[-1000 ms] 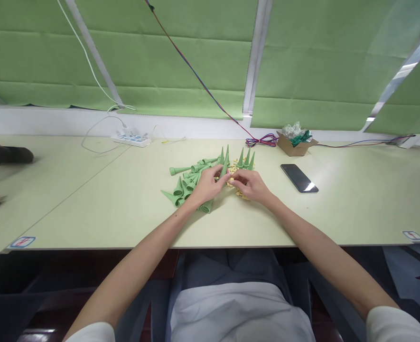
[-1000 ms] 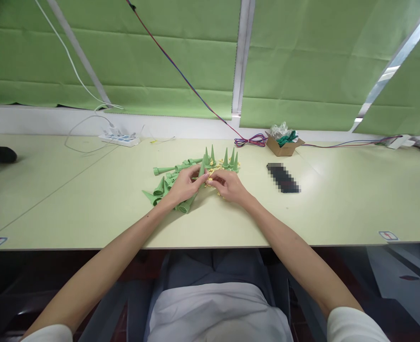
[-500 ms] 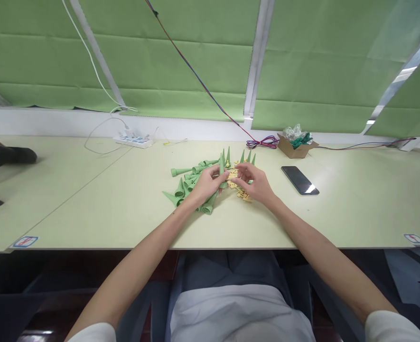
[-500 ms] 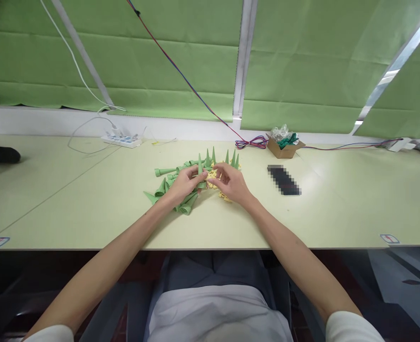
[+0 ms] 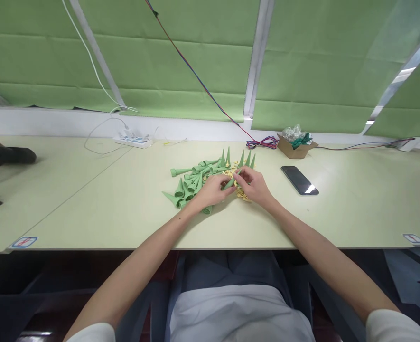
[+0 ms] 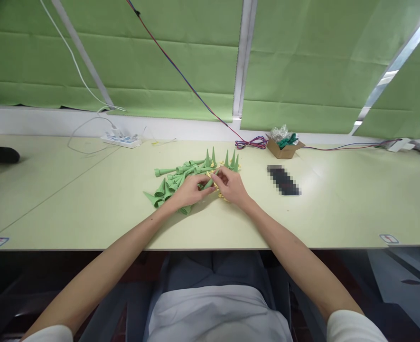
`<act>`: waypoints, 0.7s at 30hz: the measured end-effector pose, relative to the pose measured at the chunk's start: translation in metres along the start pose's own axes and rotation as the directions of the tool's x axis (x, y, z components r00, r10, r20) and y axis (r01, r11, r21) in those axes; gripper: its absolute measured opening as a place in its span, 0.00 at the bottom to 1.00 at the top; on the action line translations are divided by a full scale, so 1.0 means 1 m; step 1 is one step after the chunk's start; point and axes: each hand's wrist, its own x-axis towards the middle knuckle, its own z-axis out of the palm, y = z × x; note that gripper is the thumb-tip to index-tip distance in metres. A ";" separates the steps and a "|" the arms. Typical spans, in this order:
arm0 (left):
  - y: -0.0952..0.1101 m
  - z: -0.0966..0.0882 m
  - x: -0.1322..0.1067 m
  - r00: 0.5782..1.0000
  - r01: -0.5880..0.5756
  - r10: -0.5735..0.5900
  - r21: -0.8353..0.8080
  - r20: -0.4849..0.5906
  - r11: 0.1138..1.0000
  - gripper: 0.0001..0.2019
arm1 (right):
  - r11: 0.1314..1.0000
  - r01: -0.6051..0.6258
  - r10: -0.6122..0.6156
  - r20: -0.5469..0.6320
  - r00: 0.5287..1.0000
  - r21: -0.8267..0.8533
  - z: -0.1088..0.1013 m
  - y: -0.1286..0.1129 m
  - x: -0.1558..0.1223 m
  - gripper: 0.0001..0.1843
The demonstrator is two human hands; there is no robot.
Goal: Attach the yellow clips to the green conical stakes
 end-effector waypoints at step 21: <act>0.001 -0.003 -0.002 0.991 0.049 -0.051 -0.016 -0.127 0.999 0.17 | 0.968 0.067 -0.068 0.003 0.998 -0.240 -0.013 -0.021 0.007 0.09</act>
